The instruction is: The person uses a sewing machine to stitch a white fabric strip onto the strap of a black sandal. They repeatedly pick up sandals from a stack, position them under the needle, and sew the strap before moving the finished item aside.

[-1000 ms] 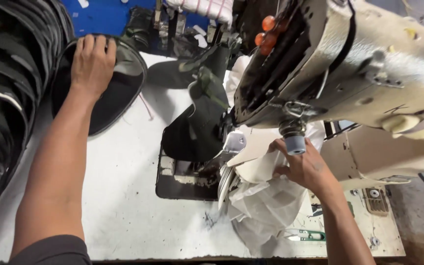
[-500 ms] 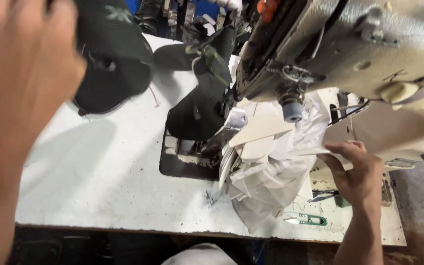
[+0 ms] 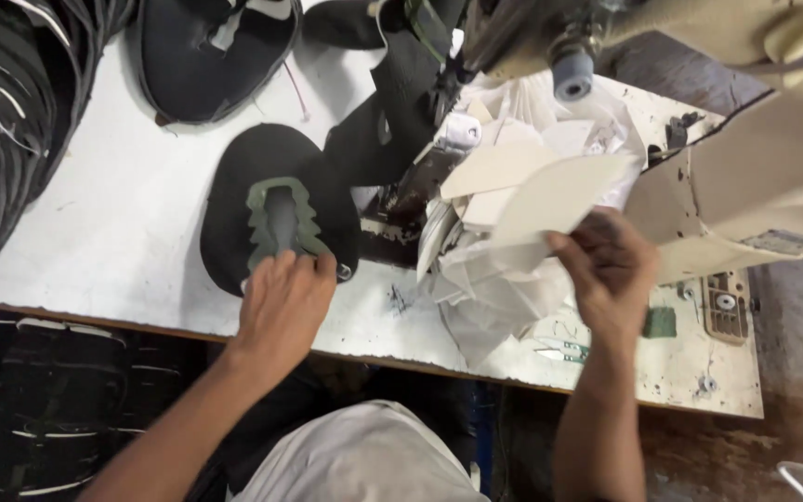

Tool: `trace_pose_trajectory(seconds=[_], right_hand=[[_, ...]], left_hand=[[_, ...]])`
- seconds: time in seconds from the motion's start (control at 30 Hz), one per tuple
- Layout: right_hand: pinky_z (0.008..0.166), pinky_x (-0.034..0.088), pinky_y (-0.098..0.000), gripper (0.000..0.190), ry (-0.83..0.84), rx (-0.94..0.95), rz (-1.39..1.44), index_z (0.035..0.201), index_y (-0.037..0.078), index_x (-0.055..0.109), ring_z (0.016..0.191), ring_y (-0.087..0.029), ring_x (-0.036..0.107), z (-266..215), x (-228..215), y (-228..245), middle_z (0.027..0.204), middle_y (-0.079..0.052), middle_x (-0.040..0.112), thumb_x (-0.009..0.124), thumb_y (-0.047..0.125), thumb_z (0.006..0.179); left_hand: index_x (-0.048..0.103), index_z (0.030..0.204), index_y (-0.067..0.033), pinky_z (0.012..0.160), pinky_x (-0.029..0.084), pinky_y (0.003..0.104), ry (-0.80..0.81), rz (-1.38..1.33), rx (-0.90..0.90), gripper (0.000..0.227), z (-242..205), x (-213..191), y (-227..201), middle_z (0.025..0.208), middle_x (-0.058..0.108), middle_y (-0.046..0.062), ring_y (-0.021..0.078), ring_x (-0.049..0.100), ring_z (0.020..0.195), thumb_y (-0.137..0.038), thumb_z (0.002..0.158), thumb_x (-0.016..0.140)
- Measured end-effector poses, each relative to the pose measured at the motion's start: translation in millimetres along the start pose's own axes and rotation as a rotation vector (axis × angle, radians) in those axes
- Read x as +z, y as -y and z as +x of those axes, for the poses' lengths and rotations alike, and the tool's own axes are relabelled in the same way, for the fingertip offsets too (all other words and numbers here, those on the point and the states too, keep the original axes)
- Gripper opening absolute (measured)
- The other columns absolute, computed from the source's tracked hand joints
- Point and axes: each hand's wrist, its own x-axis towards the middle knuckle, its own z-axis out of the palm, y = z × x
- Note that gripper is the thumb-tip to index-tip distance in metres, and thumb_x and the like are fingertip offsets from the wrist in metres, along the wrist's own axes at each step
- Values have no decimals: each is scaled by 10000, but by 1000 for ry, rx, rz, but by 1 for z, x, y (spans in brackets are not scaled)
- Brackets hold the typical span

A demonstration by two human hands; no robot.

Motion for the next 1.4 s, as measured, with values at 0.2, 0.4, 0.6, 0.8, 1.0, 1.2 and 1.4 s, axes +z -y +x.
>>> trace_pose_trajectory(seconds=[0.2,0.4,0.6,0.8,1.0,1.2,1.4], right_hand=[[724,646,-280,234,37,194,6,1128,-34,723,824,-154,758,-33,29,7,949,-139,774,769,-11,900],[764,644,-263,254,187,168,127,1142,-45,716,858,-134,753,-18,107,30,963,-118,772,770,0,898],[740,632,-254,181,341,28,-4,1104,-49,728,862,-127,762,8,195,5,970,-110,790,779,14,942],[727,601,-265,231,681,198,414,1137,-83,719,838,-136,710,-7,204,-3,1033,-124,747,719,-19,914],[688,596,-251,283,740,233,261,1143,-51,720,816,-122,733,-27,190,-4,918,-76,727,807,58,897],[625,533,-221,659,557,84,157,1498,40,513,688,-59,582,-33,184,6,833,-23,642,813,86,914],[551,314,-259,688,515,40,129,1546,103,518,601,-53,361,-2,124,-13,726,27,481,814,32,929]], left_hand=[[735,987,-15,639,568,355,-108,-640,-200,260,8,-82,41,784,733,86,190,710,707,-143,791,848],[703,1150,12,906,592,276,-451,-1446,-364,249,-20,-47,70,1063,747,61,115,706,937,-61,925,782],[716,1144,0,924,578,277,-486,-1660,-443,228,-46,-27,54,1076,747,56,117,688,959,-61,934,780],[718,1159,-8,906,574,270,-537,-1389,-459,256,-51,-14,42,1059,755,33,100,692,956,-112,940,801],[603,1110,-5,834,568,274,-518,-1225,-448,305,-51,-17,29,1019,719,87,135,687,928,-159,946,809],[244,1278,-51,834,582,271,-417,-1327,-405,590,-26,-34,34,1207,547,163,177,674,1028,-229,1002,735],[342,1517,-91,569,488,300,-292,-977,-169,515,38,-45,-9,1473,570,126,178,646,632,-110,1060,579]])
